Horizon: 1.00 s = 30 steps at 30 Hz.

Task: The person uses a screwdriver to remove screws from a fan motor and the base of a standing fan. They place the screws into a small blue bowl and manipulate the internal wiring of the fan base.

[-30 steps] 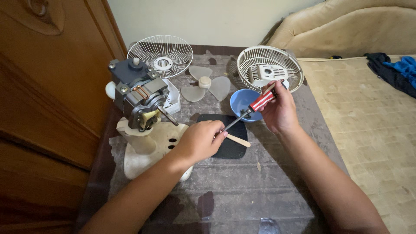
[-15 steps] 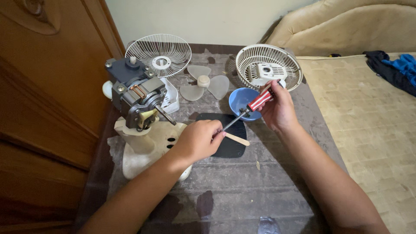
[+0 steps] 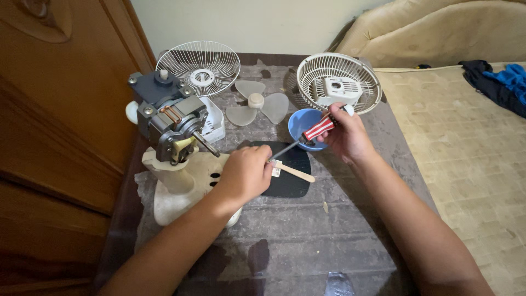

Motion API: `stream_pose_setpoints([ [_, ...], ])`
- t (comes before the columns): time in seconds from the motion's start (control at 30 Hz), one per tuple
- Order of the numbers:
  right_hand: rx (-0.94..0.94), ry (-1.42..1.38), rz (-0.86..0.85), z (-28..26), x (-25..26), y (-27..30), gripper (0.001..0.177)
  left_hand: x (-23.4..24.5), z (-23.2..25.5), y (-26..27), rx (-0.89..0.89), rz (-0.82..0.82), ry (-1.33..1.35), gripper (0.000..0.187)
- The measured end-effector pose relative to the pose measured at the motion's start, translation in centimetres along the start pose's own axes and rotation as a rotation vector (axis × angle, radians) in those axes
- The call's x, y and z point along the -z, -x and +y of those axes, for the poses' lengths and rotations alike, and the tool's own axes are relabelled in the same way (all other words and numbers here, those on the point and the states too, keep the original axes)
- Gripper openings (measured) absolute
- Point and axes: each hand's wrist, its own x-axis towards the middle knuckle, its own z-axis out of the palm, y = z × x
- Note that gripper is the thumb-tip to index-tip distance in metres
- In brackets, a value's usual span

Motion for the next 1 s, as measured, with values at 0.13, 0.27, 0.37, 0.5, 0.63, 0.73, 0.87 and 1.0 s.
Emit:
stream_pose_setpoints([
  [0.13,0.003,0.013,-0.013,-0.6,-0.5,0.3,0.017,0.1,-0.2,0.0,-0.001,0.04,-0.074,0.02],
  [0.27,-0.002,0.042,-0.016,-0.9,-0.7,0.2,0.014,0.1,-0.2,0.1,0.047,0.023,-0.137,0.021],
  [0.37,-0.025,0.092,0.028,-0.9,-0.7,0.2,0.012,0.1,-0.3,0.1,0.038,-0.005,-0.159,0.027],
  [0.5,-0.008,0.138,0.011,-0.8,-0.6,0.3,0.012,0.0,-0.1,0.3,0.053,-0.016,-0.19,0.022],
  [0.63,0.011,0.204,-0.005,-0.5,-0.5,0.2,0.013,0.1,-0.1,0.3,0.077,-0.045,-0.221,0.019],
  [0.73,0.017,0.225,0.003,-0.1,-0.6,0.3,0.015,0.1,0.0,0.2,0.097,-0.065,-0.274,0.022],
  [0.87,0.045,0.325,-0.014,0.1,-0.8,0.4,0.018,0.0,0.1,0.4,0.1,-0.076,-0.343,0.026],
  [1.0,0.09,0.492,-0.126,0.2,-0.9,0.7,0.021,-0.1,0.1,0.6,0.063,-0.098,-0.359,0.026],
])
